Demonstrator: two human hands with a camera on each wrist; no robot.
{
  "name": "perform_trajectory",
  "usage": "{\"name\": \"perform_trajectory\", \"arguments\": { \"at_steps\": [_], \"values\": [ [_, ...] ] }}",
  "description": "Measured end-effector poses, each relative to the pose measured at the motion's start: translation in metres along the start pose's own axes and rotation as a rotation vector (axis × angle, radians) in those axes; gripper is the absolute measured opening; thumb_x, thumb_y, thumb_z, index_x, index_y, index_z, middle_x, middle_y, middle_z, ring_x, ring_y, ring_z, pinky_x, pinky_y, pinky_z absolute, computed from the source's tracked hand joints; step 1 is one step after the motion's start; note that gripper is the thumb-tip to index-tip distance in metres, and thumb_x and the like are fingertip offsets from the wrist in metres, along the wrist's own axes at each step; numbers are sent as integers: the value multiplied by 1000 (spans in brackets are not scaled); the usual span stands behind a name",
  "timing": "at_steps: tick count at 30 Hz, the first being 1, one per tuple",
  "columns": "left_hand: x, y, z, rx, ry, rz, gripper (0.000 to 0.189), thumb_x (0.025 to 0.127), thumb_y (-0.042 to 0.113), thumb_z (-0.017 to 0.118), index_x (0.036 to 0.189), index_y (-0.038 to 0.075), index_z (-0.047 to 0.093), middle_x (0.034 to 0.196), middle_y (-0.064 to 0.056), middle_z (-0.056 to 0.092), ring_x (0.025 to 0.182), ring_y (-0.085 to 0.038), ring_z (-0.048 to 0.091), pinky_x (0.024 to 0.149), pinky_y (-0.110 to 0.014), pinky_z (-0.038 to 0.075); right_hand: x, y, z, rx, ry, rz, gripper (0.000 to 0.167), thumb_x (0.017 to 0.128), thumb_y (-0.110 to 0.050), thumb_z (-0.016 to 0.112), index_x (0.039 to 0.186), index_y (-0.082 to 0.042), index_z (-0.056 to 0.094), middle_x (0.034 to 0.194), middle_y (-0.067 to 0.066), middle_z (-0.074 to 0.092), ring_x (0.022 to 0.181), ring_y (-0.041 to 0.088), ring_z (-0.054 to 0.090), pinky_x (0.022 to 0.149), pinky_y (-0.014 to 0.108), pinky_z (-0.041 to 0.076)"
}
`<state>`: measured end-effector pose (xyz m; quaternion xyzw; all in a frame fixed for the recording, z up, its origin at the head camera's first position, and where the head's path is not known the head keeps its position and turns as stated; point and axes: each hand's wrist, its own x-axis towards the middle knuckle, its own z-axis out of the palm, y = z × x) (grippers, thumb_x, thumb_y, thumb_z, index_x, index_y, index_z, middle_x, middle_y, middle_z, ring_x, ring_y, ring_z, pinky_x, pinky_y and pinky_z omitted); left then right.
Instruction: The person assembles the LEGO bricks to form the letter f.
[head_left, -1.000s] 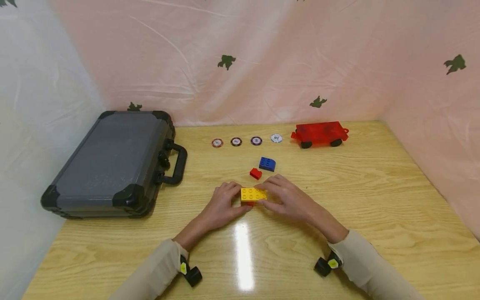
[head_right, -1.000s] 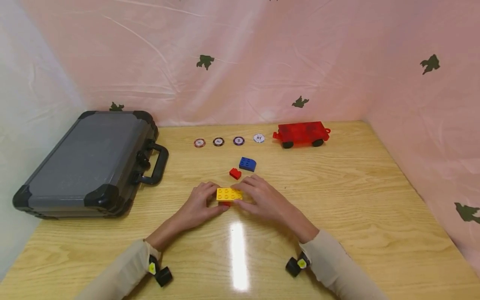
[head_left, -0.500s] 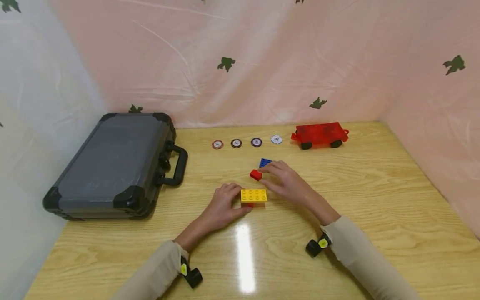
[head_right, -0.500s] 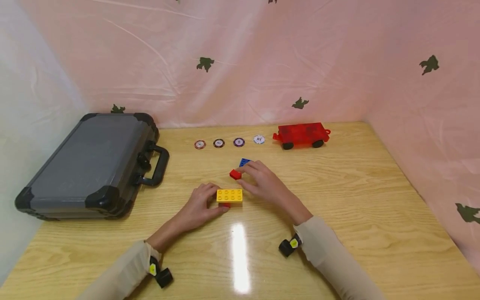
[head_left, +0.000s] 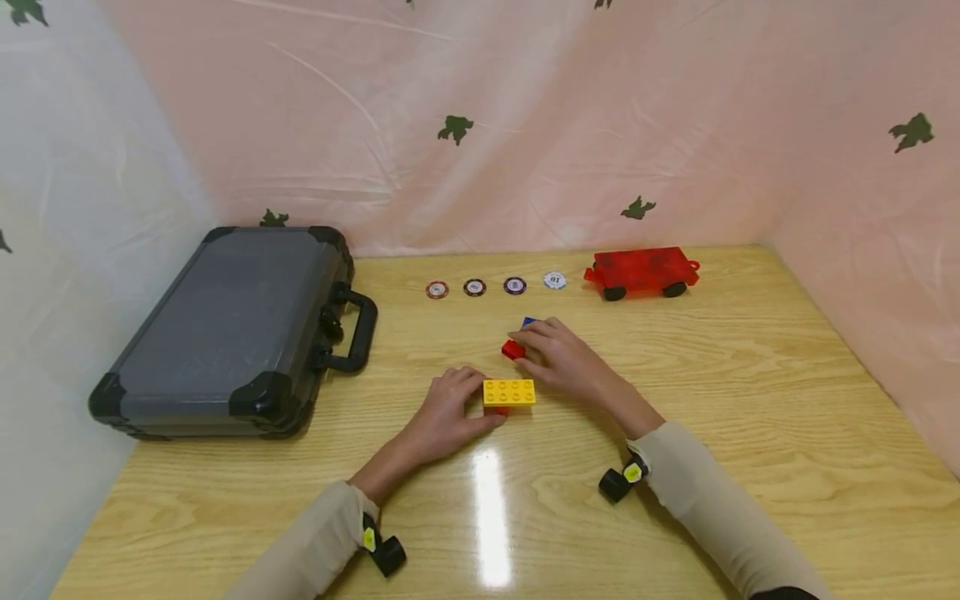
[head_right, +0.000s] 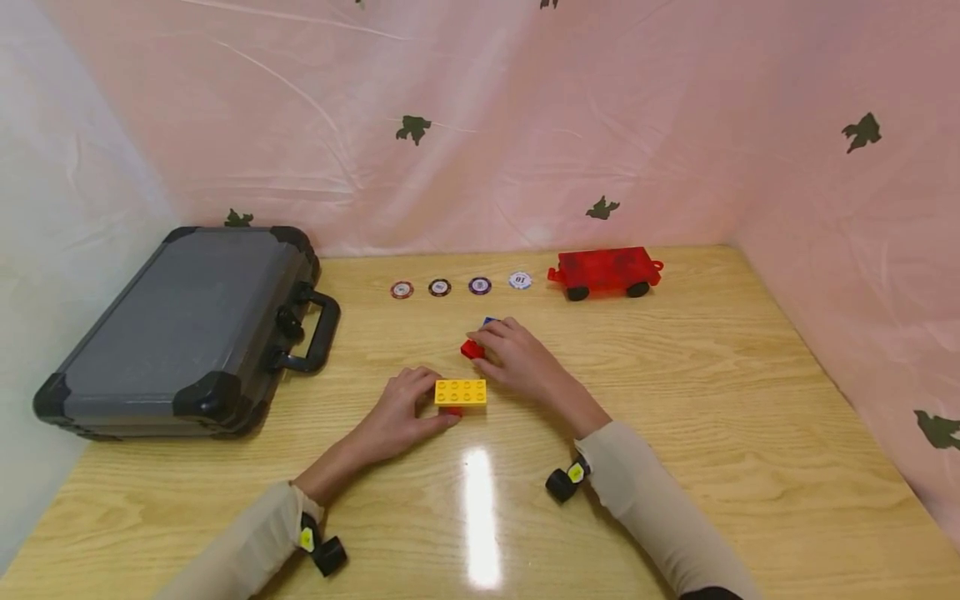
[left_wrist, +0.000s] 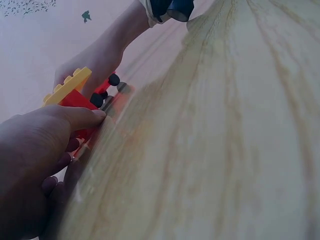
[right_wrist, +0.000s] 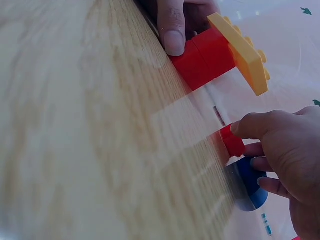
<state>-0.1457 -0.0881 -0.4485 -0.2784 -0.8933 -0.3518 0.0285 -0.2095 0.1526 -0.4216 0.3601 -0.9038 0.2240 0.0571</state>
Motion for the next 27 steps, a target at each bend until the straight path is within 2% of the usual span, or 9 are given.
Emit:
{"name": "perform_trajectory", "arguments": {
  "at_steps": [4, 10, 19, 24, 27],
  "values": [
    [0, -1, 0, 3, 1, 2, 37, 88, 31, 84, 113, 9, 69, 114, -4, 65, 102, -23, 55, 86, -43, 40, 2, -1, 0, -23, -35, 2, 43, 99, -19, 73, 137, 0, 64, 131, 16, 65, 116, 31, 55, 101, 47, 45],
    [0, 0, 0, 2, 0, 4, 36, 88, 31, 84, 113, 9, 69, 113, -3, 64, 102, -23, 55, 85, -42, 40, 3, -2, 2, -48, -45, 0, 43, 99, -19, 72, 137, 0, 64, 124, 14, 65, 111, 30, 54, 97, 45, 46],
    [0, 0, 0, 8, -5, 4, 35, 89, 31, 84, 112, 9, 69, 112, -3, 64, 101, -23, 54, 86, -42, 40, 3, -4, 2, -8, -68, 48, 40, 98, -21, 74, 131, 0, 67, 121, 13, 63, 109, 29, 53, 95, 43, 47],
    [0, 0, 0, -1, -7, 3, 35, 89, 30, 84, 112, 9, 69, 112, -3, 64, 101, -23, 54, 86, -42, 40, 0, -6, -1, 63, -10, 72, 40, 95, -21, 78, 127, -1, 67, 122, 13, 64, 112, 30, 58, 98, 46, 50],
    [0, 0, 0, -1, -6, 2, 35, 88, 30, 84, 112, 9, 69, 112, -3, 64, 101, -23, 54, 86, -42, 40, -2, -8, -3, 136, 40, 67, 40, 93, -18, 80, 125, 1, 67, 116, 13, 67, 105, 28, 62, 93, 44, 53]
  ]
}}
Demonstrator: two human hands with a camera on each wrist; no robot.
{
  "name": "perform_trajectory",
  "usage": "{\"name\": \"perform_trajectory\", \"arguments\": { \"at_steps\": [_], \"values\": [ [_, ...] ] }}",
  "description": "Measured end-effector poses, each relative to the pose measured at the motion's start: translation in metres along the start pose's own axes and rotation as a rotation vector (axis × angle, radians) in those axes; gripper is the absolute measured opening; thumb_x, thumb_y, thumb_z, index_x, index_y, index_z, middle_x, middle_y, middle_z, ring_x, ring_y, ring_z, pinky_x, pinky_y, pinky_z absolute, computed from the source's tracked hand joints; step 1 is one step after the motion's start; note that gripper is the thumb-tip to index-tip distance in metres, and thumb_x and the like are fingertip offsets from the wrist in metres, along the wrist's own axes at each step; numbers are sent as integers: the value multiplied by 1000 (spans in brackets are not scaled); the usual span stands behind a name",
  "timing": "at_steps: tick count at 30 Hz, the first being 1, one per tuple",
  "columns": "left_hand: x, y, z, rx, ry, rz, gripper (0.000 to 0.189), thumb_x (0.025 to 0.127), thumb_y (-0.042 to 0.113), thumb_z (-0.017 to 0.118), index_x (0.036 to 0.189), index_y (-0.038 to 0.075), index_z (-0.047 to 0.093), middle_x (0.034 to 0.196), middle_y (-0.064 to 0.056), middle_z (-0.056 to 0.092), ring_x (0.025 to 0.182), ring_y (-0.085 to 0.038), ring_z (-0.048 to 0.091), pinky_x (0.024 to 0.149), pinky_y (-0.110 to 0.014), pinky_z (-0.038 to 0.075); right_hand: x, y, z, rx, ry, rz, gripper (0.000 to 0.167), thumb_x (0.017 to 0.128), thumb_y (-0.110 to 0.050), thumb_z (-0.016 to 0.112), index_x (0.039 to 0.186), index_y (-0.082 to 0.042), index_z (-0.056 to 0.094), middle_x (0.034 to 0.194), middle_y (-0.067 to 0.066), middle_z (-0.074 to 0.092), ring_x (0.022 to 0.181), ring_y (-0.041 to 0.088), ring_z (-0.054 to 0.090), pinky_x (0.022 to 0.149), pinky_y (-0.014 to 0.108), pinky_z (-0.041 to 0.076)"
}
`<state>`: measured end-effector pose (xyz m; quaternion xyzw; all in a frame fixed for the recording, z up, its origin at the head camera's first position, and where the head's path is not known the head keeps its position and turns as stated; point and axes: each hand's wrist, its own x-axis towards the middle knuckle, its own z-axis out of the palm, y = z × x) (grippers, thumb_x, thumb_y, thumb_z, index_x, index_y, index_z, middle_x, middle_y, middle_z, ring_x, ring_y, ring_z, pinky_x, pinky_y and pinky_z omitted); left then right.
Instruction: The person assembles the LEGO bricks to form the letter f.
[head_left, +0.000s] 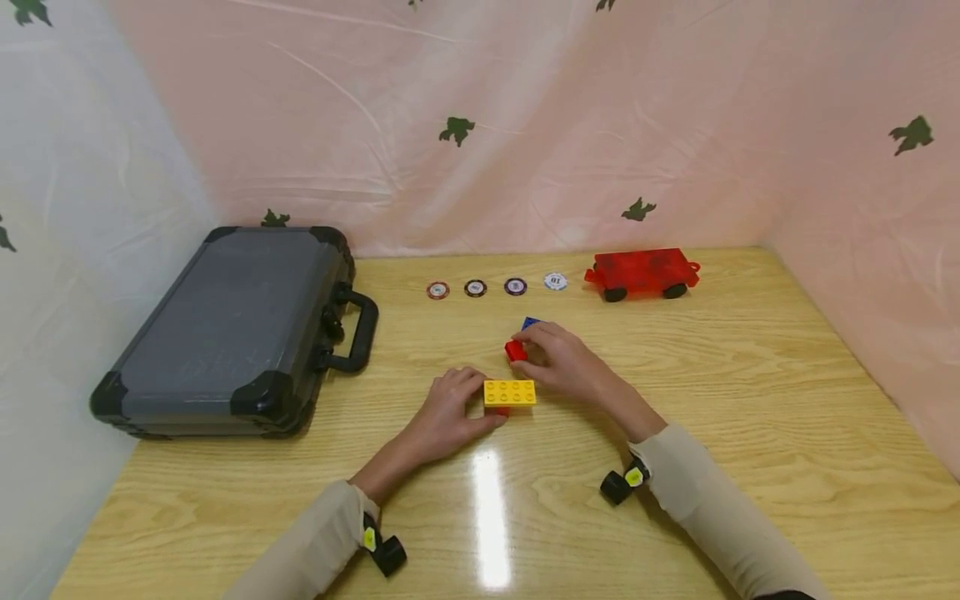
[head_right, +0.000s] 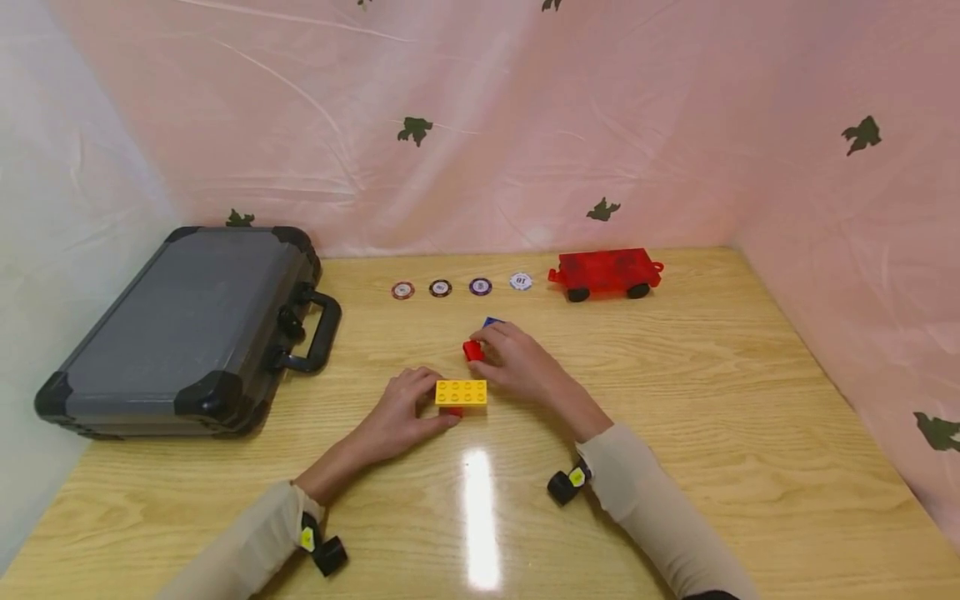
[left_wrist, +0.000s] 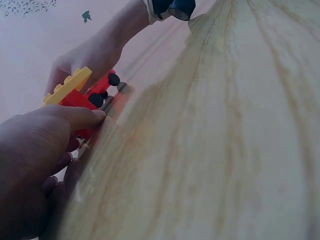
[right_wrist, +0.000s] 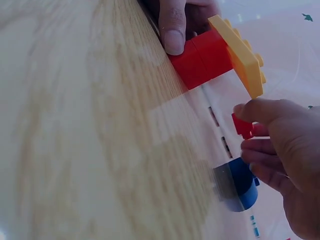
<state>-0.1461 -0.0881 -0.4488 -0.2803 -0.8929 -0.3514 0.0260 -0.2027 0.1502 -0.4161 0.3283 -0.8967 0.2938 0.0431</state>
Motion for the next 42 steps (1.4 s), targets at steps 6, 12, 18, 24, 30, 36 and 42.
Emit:
{"name": "perform_trajectory", "arguments": {
  "at_steps": [6, 12, 18, 24, 30, 36, 42],
  "values": [
    [-1, 0, 0, 1, 3, 1, 36, 88, 30, 84, 112, 9, 69, 112, -3, 64, 101, -23, 54, 86, -42, 41, -4, -3, -5, 116, 71, -19, 40, 89, -13, 83, 122, 3, 67, 107, 11, 71, 96, 27, 67, 84, 42, 57],
    [-1, -1, 0, 5, 6, 1, 36, 88, 30, 85, 113, 9, 69, 112, -3, 65, 100, -22, 54, 85, -41, 40, -8, -6, -8, 152, 119, -60, 39, 86, -7, 85, 120, 3, 67, 107, 11, 72, 93, 26, 67, 84, 42, 57],
    [-1, -1, 0, 3, 1, -2, 37, 88, 30, 84, 114, 9, 69, 112, -3, 65, 99, -22, 54, 85, -41, 40, -13, -12, -11, 173, 158, -84, 42, 83, -4, 86, 120, 3, 66, 109, 10, 71, 94, 24, 65, 83, 42, 56],
    [0, 0, -1, 4, -1, -3, 38, 88, 30, 84, 114, 8, 69, 113, -4, 65, 100, -22, 53, 85, -41, 40, -19, -18, -11, 163, 182, -148, 44, 82, -5, 88, 121, 3, 68, 108, 9, 69, 94, 28, 63, 80, 43, 56],
    [0, -1, 0, 14, 11, 15, 36, 88, 31, 84, 112, 8, 69, 111, -3, 64, 99, -22, 53, 84, -40, 40, -23, -25, -8, 156, 187, -218, 41, 82, -9, 89, 117, -1, 70, 108, 5, 68, 96, 24, 61, 79, 43, 56],
    [0, -1, 0, 17, 11, 17, 34, 88, 31, 84, 110, 10, 69, 110, -2, 64, 98, -21, 53, 83, -40, 39, -26, -30, -3, 130, 178, -270, 42, 81, -9, 90, 117, -2, 70, 112, 5, 65, 98, 20, 60, 81, 41, 56],
    [0, 0, 0, 7, 8, 17, 34, 89, 30, 84, 111, 10, 69, 111, -3, 64, 100, -22, 54, 84, -40, 39, -26, -32, -1, 92, 168, -295, 44, 80, -12, 91, 117, -1, 69, 112, 5, 64, 100, 20, 61, 86, 36, 55]
  ]
}}
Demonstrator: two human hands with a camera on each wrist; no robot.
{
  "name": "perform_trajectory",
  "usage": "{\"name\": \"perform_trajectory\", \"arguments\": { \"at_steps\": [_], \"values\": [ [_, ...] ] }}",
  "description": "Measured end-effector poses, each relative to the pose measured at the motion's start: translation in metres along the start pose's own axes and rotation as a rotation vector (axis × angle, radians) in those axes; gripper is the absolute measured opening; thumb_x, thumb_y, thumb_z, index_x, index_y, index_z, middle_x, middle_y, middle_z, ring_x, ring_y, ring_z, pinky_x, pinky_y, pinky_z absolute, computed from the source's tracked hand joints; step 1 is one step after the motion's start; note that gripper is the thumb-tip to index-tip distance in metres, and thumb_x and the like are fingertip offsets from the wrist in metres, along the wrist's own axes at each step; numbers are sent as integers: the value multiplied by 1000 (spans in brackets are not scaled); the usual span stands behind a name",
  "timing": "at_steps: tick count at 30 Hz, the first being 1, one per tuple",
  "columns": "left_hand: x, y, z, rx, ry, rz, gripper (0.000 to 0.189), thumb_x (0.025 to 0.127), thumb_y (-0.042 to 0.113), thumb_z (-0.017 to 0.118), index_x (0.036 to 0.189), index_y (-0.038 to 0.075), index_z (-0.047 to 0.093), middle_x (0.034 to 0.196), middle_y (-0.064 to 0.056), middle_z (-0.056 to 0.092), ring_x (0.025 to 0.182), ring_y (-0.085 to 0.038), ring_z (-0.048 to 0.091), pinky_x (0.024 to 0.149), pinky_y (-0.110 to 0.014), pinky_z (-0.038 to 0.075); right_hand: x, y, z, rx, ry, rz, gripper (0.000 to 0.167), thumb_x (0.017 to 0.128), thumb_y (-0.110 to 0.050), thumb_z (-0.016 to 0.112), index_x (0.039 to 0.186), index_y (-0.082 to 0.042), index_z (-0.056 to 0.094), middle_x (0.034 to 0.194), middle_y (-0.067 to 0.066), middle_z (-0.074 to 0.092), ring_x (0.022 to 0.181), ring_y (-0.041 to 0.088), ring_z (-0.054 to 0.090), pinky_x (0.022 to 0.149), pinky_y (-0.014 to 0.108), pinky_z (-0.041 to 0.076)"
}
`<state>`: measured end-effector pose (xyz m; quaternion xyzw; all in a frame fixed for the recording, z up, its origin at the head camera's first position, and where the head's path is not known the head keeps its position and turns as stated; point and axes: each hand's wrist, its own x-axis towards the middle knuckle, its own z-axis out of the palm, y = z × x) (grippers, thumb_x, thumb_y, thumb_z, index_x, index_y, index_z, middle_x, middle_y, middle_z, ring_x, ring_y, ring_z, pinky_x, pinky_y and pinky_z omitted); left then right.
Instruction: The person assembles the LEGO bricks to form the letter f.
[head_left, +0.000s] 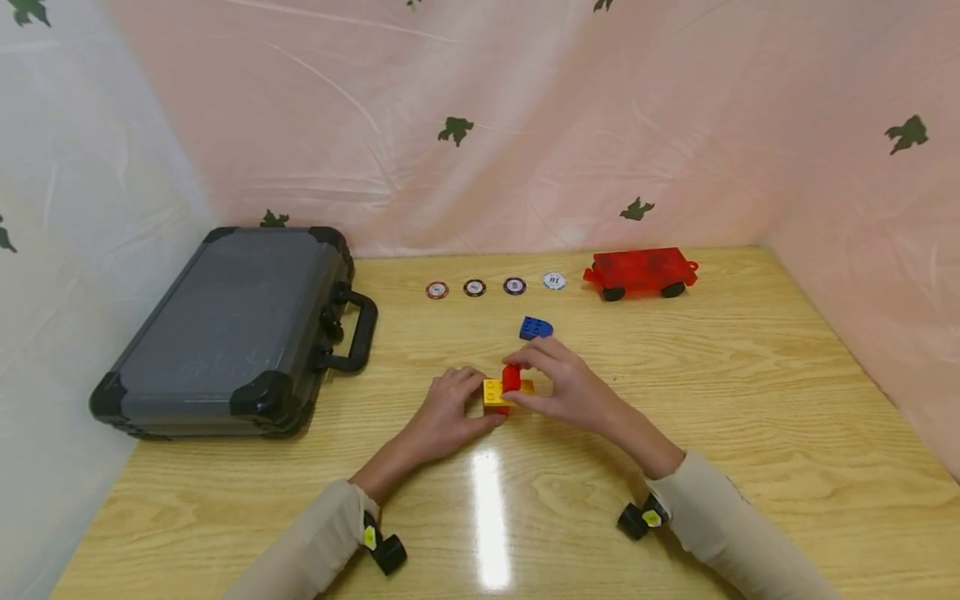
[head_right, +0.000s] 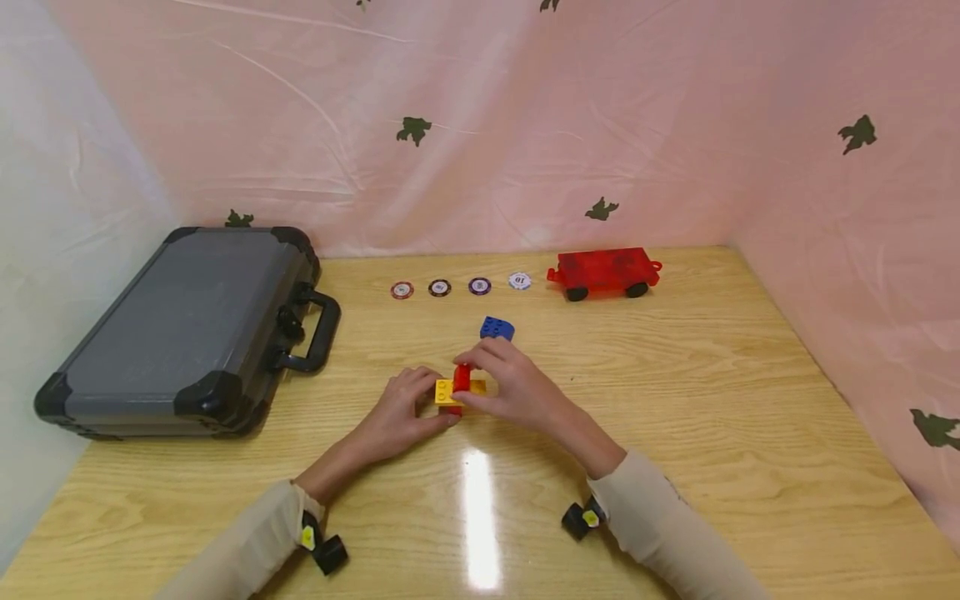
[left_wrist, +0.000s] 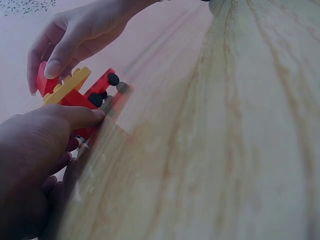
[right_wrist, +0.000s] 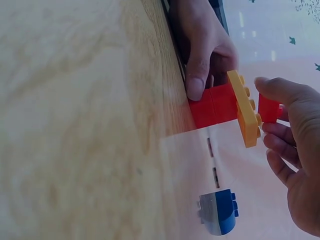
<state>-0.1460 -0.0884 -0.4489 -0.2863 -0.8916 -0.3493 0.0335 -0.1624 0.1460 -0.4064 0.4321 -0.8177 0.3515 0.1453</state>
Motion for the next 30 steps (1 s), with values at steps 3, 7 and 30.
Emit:
{"name": "perform_trajectory", "arguments": {
  "at_steps": [3, 7, 30],
  "values": [
    [0, 0, 0, -2, -3, -1, 34, 89, 30, 84, 111, 10, 69, 111, -3, 64, 99, -22, 54, 83, -40, 39, 0, -1, 1, -14, -8, -10, 44, 80, -12, 91, 116, 0, 70, 113, 5, 64, 103, 21, 61, 89, 37, 54],
    [0, 0, 0, 3, -1, 3, 34, 88, 31, 84, 111, 10, 69, 111, -3, 65, 98, -22, 54, 82, -39, 39, 0, -4, 1, -35, -21, -26, 44, 80, -11, 90, 117, 0, 71, 113, 7, 64, 105, 23, 60, 90, 40, 53],
    [0, -1, 1, 16, 20, 24, 36, 88, 31, 85, 113, 10, 69, 110, -1, 64, 98, -21, 54, 81, -37, 38, -1, -5, 5, -41, -47, -33, 38, 89, -10, 79, 125, 0, 70, 115, 6, 63, 105, 22, 57, 90, 40, 51]
  ]
}}
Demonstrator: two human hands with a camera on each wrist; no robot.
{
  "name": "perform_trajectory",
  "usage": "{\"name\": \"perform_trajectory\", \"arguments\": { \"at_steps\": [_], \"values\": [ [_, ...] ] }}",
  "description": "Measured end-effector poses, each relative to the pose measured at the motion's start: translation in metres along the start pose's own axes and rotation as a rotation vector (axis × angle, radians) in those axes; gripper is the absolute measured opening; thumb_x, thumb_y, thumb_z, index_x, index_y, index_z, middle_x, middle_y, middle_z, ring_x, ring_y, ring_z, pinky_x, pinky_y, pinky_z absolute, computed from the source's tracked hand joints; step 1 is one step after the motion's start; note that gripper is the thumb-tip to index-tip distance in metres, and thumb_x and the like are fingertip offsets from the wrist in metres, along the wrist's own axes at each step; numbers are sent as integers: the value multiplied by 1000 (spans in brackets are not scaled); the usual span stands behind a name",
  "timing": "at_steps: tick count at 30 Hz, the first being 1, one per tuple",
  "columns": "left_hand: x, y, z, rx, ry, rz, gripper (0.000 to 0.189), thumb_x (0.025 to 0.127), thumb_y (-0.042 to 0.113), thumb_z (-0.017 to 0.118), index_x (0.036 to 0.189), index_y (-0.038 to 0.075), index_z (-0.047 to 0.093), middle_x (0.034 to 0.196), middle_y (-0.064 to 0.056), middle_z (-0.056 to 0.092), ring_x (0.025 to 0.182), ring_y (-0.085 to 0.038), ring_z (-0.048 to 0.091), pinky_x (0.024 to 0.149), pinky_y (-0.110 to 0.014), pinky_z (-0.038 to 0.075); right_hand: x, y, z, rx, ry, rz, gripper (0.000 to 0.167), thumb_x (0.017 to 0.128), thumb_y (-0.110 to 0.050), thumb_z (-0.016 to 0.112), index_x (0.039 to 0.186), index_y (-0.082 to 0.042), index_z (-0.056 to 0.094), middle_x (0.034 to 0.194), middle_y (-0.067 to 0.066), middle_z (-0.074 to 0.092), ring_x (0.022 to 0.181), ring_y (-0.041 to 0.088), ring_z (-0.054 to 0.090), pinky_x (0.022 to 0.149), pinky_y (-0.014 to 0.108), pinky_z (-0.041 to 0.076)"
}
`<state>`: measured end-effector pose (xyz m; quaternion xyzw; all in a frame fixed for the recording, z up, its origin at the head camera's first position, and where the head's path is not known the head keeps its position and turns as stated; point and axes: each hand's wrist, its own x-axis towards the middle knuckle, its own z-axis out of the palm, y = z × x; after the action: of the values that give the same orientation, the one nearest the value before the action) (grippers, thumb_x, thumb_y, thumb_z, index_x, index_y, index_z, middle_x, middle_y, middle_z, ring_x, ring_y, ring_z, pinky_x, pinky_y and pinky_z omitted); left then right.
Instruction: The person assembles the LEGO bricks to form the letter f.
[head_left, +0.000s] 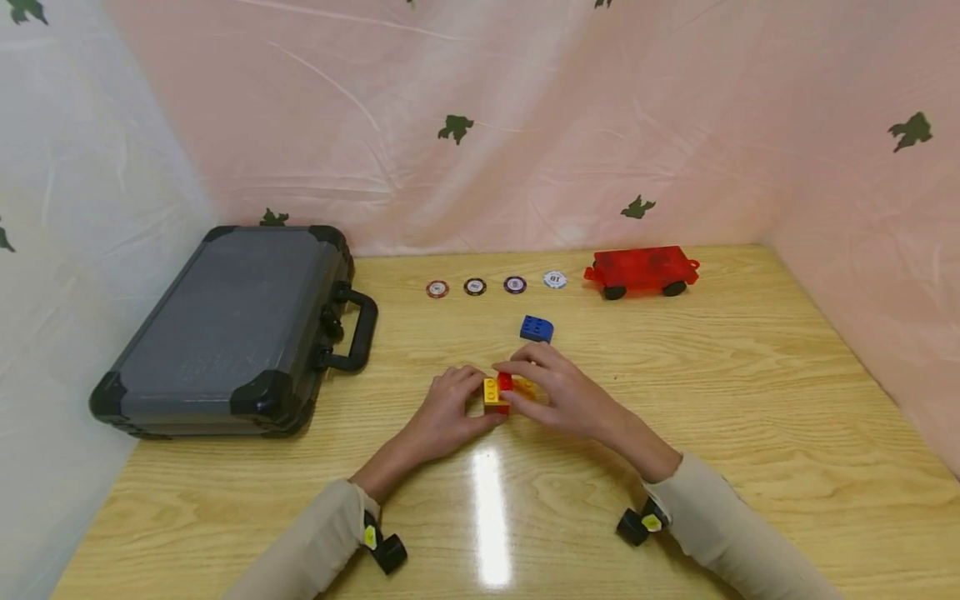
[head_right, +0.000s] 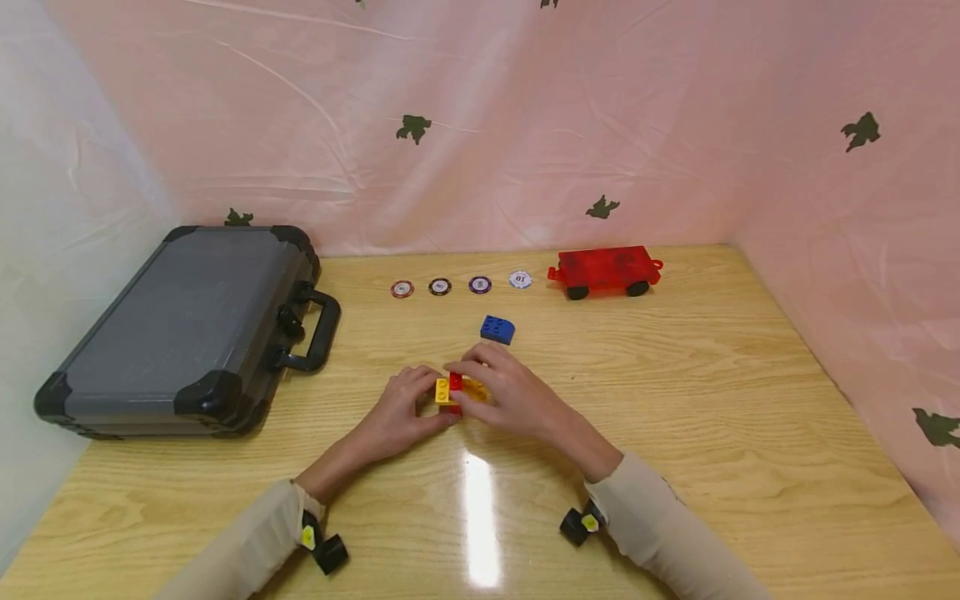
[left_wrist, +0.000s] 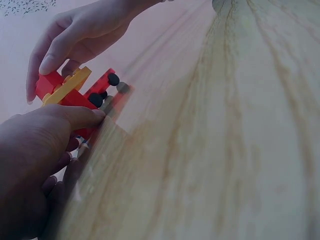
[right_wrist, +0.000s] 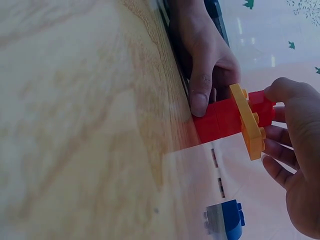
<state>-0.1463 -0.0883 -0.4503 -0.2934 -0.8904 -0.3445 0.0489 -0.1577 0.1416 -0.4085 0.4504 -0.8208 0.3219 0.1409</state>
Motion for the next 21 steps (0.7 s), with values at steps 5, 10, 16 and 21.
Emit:
{"name": "perform_trajectory", "arguments": {
  "at_steps": [5, 10, 16, 21],
  "values": [
    [0, 2, -1, -3, 0, -11, 35, 88, 30, 85, 113, 10, 70, 110, -1, 64, 99, -21, 54, 81, -37, 37, -1, -1, 1, 33, -5, 49, 39, 89, -12, 81, 125, -1, 67, 120, 7, 64, 112, 22, 59, 96, 42, 51],
    [0, 2, -1, -10, -2, -7, 36, 88, 30, 85, 113, 10, 70, 109, -1, 64, 99, -21, 54, 80, -37, 37, -1, -1, -1, 60, -9, 75, 35, 89, -11, 81, 121, -3, 69, 121, 5, 64, 115, 23, 58, 99, 43, 50],
    [-1, 1, -1, -7, 3, -1, 35, 88, 30, 85, 113, 11, 70, 109, -1, 64, 98, -20, 53, 80, -37, 37, -1, -2, -1, 80, -4, 81, 35, 89, -11, 83, 121, -4, 70, 120, 5, 66, 115, 23, 59, 99, 44, 50],
    [-1, 2, -1, -9, 2, 1, 35, 88, 29, 85, 113, 10, 69, 110, -1, 64, 98, -21, 53, 81, -38, 37, -1, -1, 0, 94, -5, 78, 34, 88, -10, 83, 120, -3, 71, 119, 5, 67, 114, 23, 59, 98, 44, 50]
  ]
}}
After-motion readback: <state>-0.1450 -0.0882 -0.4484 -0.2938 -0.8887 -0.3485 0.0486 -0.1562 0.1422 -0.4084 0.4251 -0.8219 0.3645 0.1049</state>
